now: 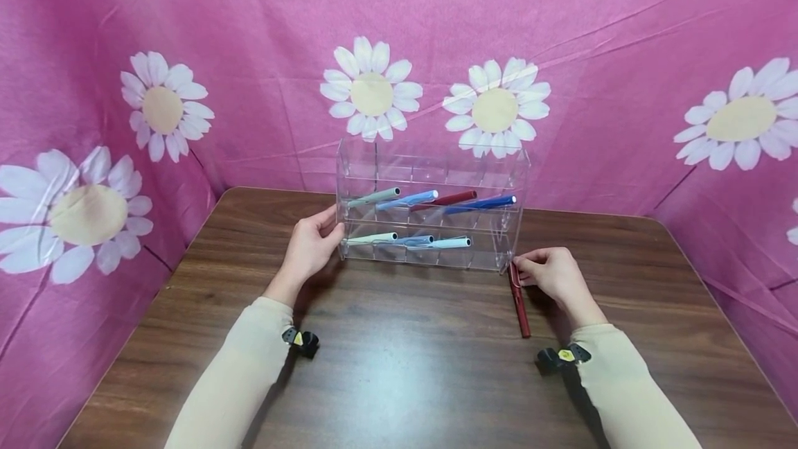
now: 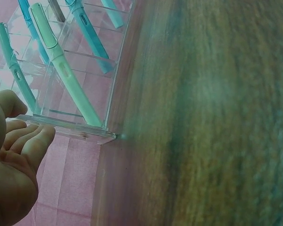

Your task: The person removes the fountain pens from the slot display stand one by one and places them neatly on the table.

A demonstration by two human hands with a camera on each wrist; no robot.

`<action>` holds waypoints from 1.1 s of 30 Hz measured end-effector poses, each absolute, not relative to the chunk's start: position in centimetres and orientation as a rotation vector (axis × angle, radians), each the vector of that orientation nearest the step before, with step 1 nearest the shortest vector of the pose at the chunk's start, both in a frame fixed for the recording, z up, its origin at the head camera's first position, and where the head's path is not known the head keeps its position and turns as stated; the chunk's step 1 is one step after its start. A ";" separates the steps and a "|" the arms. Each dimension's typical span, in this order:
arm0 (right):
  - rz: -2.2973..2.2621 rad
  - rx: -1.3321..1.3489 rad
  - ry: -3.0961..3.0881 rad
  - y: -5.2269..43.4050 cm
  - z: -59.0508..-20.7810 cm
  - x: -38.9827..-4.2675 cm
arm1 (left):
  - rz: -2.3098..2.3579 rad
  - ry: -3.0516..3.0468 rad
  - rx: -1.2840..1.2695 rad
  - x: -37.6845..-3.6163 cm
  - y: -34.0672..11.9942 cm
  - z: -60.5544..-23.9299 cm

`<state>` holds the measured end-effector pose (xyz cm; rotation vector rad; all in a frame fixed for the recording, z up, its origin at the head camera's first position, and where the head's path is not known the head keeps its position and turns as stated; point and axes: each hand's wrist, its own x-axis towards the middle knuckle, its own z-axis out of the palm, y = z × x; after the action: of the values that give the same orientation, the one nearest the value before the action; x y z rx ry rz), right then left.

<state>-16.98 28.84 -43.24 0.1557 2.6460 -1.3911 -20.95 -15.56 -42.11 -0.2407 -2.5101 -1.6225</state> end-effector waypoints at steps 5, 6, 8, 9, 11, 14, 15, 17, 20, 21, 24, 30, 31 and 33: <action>-1.426 0.139 2.627 28.6 -43.0 -16.6 | -1.607 -2.516 -0.245 -20.9 -15.6 -42.1; -1.442 0.137 2.619 28.6 -42.9 -16.6 | -1.600 -2.519 -0.246 -21.0 -15.6 -42.1; -1.476 0.139 2.597 28.5 -42.9 -16.6 | -1.598 -2.521 -0.249 -21.0 -15.6 -42.1; -1.491 0.146 2.586 28.4 -43.0 -16.6 | -1.597 -2.522 -0.250 -21.1 -15.7 -42.2; -1.514 0.161 2.570 28.5 -43.1 -16.6 | -1.604 -2.518 -0.249 -21.0 -15.7 -42.3; -1.574 0.163 2.572 28.7 -43.4 -16.5 | -1.615 -2.514 -0.250 -21.0 -15.7 -42.4; -1.609 0.159 2.576 28.8 -43.5 -16.5 | -1.619 -2.510 -0.253 -21.0 -15.7 -42.5; -1.704 0.142 2.579 29.0 -43.4 -16.5 | -1.624 -2.506 -0.255 -21.0 -15.7 -42.4; -1.844 0.117 2.573 29.1 -43.0 -16.3 | -1.633 -2.503 -0.246 -20.9 -15.8 -42.4; -1.877 0.111 2.570 29.2 -42.8 -16.2 | -1.634 -2.505 -0.240 -20.8 -15.8 -42.4; -1.973 0.086 2.570 29.2 -42.0 -15.7 | -1.637 -2.511 -0.228 -20.8 -15.8 -42.4; -2.250 -0.079 2.482 28.9 -40.6 -15.4 | -1.652 -2.504 -0.259 -21.0 -15.6 -42.4; -2.274 -0.109 2.471 28.7 -40.5 -15.4 | -1.660 -2.502 -0.259 -21.0 -15.6 -42.4; -2.297 -0.149 2.460 28.4 -40.2 -15.4 | -1.678 -2.505 -0.258 -20.9 -15.7 -42.4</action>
<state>-15.38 28.39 -40.24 -0.1490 2.4601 -2.2968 -20.89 -15.65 -42.44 -0.2581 -2.5051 -1.6782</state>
